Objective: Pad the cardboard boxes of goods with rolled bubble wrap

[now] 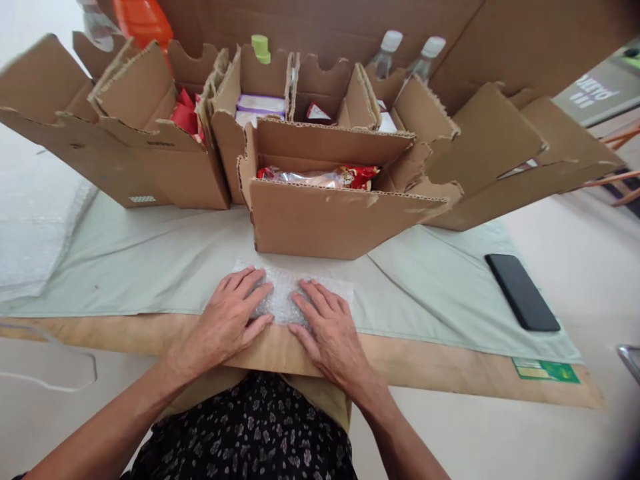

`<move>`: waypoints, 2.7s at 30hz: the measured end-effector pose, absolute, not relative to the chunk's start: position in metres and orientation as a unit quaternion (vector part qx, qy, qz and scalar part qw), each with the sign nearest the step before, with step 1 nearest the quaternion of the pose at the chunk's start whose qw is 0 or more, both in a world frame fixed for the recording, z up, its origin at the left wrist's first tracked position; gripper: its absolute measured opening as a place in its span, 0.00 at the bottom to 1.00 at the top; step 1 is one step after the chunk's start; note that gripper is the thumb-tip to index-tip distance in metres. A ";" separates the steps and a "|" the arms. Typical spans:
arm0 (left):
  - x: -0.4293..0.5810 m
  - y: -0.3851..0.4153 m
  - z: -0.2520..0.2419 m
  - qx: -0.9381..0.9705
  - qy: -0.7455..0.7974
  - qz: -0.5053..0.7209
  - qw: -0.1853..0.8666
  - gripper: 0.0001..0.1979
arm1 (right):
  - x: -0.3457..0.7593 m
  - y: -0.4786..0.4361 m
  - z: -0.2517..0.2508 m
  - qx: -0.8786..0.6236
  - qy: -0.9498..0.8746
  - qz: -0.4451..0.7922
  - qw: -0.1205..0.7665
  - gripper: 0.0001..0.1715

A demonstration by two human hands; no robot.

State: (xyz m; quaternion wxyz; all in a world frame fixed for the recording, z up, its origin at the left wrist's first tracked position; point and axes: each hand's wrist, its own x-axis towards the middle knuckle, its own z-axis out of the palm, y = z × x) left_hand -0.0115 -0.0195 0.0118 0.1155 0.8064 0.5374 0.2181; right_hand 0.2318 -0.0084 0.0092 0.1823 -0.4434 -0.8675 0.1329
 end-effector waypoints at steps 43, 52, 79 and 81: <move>-0.032 -0.111 0.034 0.797 0.429 0.367 0.212 0.36 | 0.207 -0.094 0.029 -0.540 -0.579 0.539 0.287 0.25; -0.010 -0.110 0.008 0.667 0.566 0.445 0.192 0.15 | 0.213 -0.094 0.033 -0.542 -0.574 0.510 0.341 0.32; -0.021 -0.116 0.014 0.750 0.546 0.367 0.058 0.11 | 0.192 -0.039 0.017 -0.275 -0.905 0.143 0.291 0.13; -0.019 -0.112 0.015 0.735 0.547 0.391 0.092 0.10 | 0.191 -0.038 0.020 -0.292 -0.892 0.177 0.295 0.12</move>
